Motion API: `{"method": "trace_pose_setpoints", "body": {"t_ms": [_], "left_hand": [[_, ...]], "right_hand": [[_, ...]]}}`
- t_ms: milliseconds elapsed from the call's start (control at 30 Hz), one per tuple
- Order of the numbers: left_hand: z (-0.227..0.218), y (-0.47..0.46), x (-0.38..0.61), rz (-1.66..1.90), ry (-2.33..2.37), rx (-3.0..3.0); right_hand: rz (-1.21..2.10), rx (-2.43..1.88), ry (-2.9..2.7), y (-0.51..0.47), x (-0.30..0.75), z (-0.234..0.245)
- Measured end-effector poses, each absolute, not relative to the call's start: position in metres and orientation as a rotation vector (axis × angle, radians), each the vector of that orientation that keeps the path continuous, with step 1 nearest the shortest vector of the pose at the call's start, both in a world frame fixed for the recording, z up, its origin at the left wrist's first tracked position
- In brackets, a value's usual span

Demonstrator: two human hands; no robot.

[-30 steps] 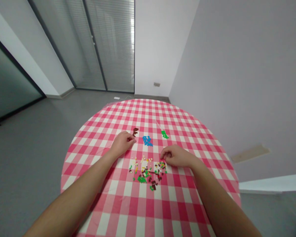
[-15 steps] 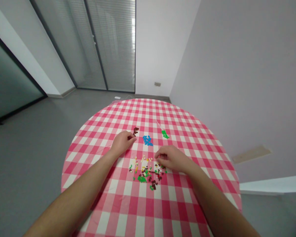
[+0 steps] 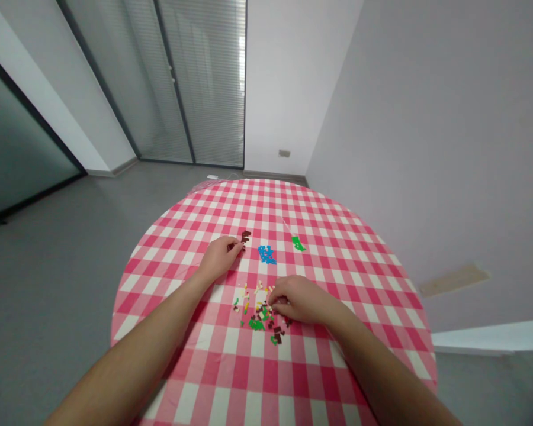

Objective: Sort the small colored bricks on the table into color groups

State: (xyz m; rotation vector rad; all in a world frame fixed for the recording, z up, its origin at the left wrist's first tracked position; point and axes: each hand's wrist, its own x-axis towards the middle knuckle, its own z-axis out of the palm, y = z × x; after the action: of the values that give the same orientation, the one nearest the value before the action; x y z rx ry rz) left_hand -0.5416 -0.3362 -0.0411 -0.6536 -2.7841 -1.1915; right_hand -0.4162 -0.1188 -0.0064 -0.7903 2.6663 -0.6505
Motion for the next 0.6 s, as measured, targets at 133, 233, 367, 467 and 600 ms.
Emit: {"method": "trace_pose_setpoints", "body": {"t_ms": [133, 233, 367, 467, 600], "left_hand": [[-0.037, -0.342, -0.536, -1.309, -2.805, -0.636], [-0.032, -0.344, -0.530, -1.338, -2.846, -0.693], [-0.027, -0.343, -0.523, -1.318, -2.848, -0.824], [-0.026, -0.343, -0.521, -1.309, -2.854, -0.911], [-0.028, -0.343, -0.520, -1.346, -2.859, -0.994]], "right_hand": [[-0.705, -0.791, 2.696, -0.119, -0.416, -0.006], [-1.004, -0.705, 2.830, -0.116, -0.420, -0.007], [-1.434, -0.238, 3.069, -0.103, -0.430, -0.014], [-1.597, 0.112, 3.120, -0.090, -0.437, -0.020], [-1.573, 0.267, 3.155, -0.079, -0.442, -0.024]]}}
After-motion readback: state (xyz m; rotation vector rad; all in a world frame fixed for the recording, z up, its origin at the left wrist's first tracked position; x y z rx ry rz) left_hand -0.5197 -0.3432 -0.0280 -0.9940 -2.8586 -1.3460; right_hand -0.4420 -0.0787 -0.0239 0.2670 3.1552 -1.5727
